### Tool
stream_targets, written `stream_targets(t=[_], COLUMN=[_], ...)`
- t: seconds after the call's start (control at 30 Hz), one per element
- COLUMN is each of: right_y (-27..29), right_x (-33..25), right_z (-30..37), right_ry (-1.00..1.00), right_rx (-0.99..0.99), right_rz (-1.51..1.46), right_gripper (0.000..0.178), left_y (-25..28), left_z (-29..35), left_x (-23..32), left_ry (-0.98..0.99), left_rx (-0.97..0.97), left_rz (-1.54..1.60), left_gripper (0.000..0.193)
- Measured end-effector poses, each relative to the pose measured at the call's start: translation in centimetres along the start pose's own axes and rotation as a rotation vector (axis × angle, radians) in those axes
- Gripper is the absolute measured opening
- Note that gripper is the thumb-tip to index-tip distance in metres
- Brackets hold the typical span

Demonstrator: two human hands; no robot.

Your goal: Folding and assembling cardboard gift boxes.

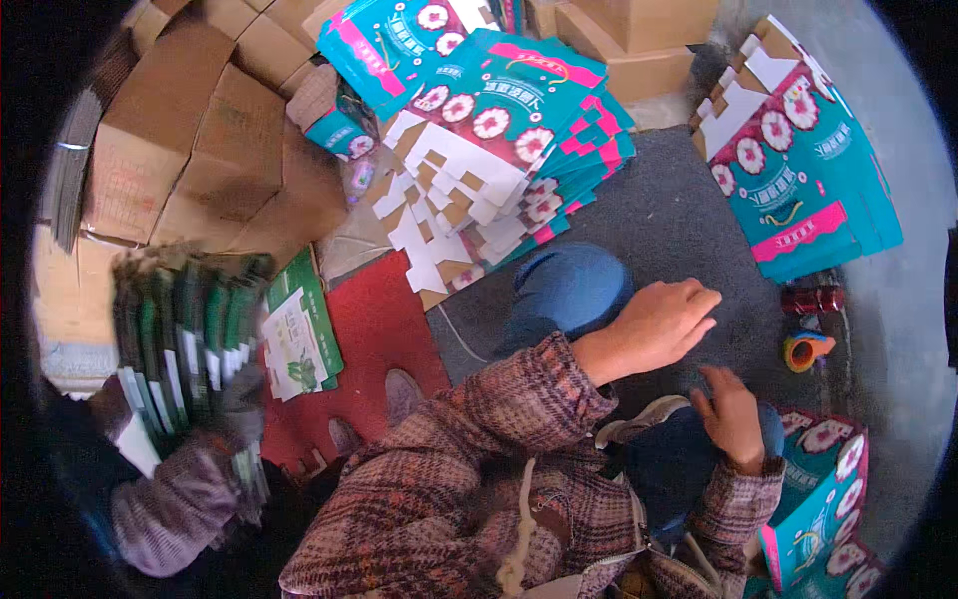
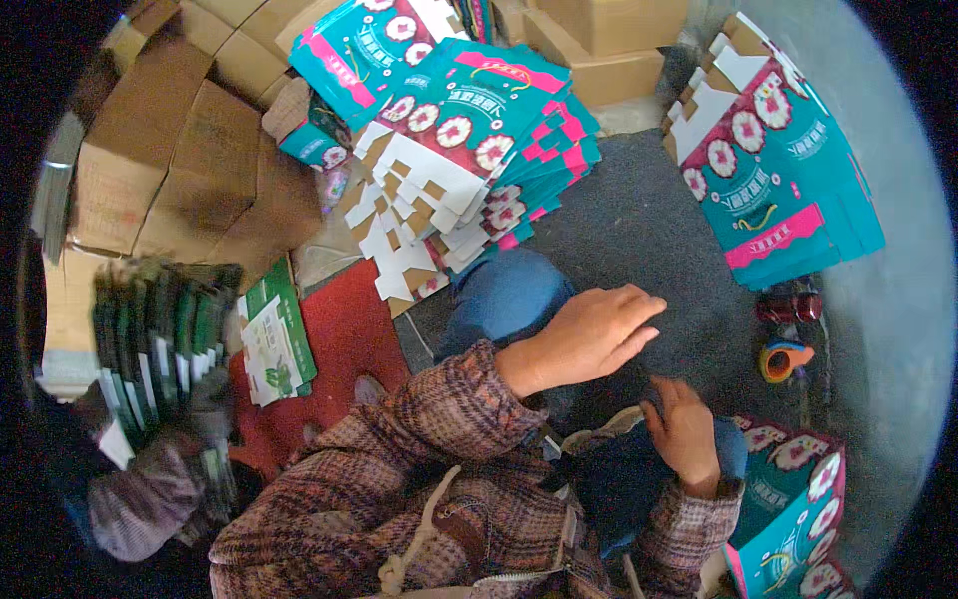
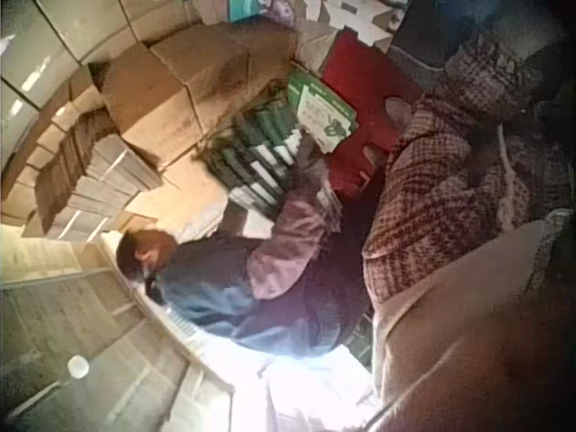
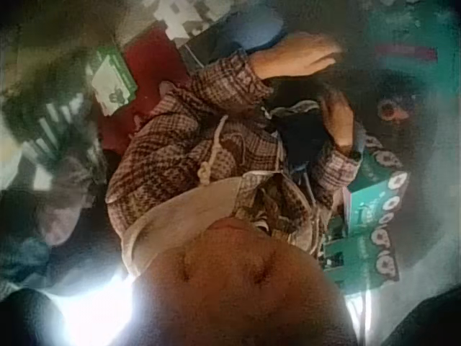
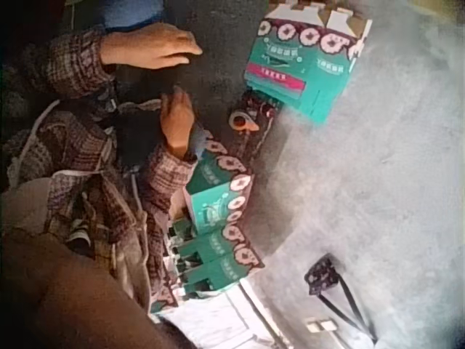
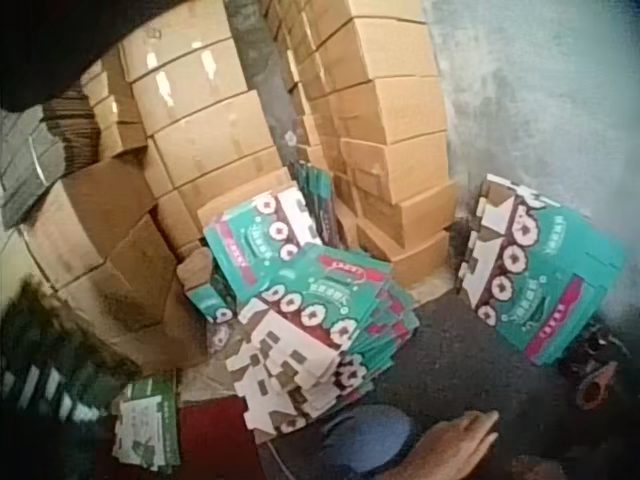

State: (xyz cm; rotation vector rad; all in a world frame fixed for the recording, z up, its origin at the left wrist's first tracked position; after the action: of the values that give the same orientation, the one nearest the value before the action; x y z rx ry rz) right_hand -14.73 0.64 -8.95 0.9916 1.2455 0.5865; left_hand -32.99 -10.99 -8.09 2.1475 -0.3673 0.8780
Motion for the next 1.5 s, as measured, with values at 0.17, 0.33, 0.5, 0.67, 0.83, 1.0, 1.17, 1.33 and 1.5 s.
stream_targets(t=[0.17,0.33,0.5,0.67,0.83,1.0,1.17,1.33,1.5], right_y=[0.1,-0.4,-1.5,-2.0,-2.4,-2.7,-3.5,-2.9,-2.9], right_x=[1.7,3.0,4.9,6.0,7.0,6.7,8.7,7.5,6.8], right_z=[-0.2,-1.0,-1.5,-2.4,-3.1,-4.1,-3.9,-3.9,-4.8], right_ry=[-0.044,-0.026,-0.1,-0.102,-0.157,-0.206,-0.219,-0.155,-0.226], right_rx=[-0.033,-0.017,-0.074,-0.123,-0.146,-0.203,-0.199,-0.135,-0.175], right_rz=[-0.082,-0.059,-0.108,-0.098,-0.097,-0.082,-0.089,-0.045,-0.029], right_gripper=[0.032,0.032,0.031,0.031,0.032,0.032,0.032,0.032,0.031], left_y=[-0.6,-0.8,-1.8,-2.5,-3.4,-3.4,-1.1,7.5,11.9], left_z=[-0.3,-0.7,-1.1,-1.8,-2.3,-2.2,-3.1,-2.5,6.0], left_x=[-0.1,-0.9,-1.9,-2.8,-3.4,-3.5,-2.7,-6.2,-23.0], left_ry=[-0.051,-0.015,-0.008,0.028,0.041,0.042,0.019,0.424,0.937], left_rx=[-0.053,-0.074,-0.053,-0.091,-0.097,-0.139,0.146,0.43,0.724], left_rz=[-0.041,-0.082,-0.099,-0.1,-0.08,-0.096,0.293,0.533,0.446], left_gripper=[0.029,0.026,0.025,0.019,0.02,0.02,0.016,0.021,0.023])
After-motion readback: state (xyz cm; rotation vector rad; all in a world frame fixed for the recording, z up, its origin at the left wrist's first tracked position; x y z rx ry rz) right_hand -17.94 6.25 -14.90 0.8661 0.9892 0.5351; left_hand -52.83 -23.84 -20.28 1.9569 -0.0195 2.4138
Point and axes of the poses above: each hand's wrist, its own z-axis away from the middle knuckle, its own y-axis out of the back of the hand, x = y × z, the point moved 1 cm from there along -z, towards the middle knuckle, and after that the axes turned 10 degrees about x, right-handed, at the moved point
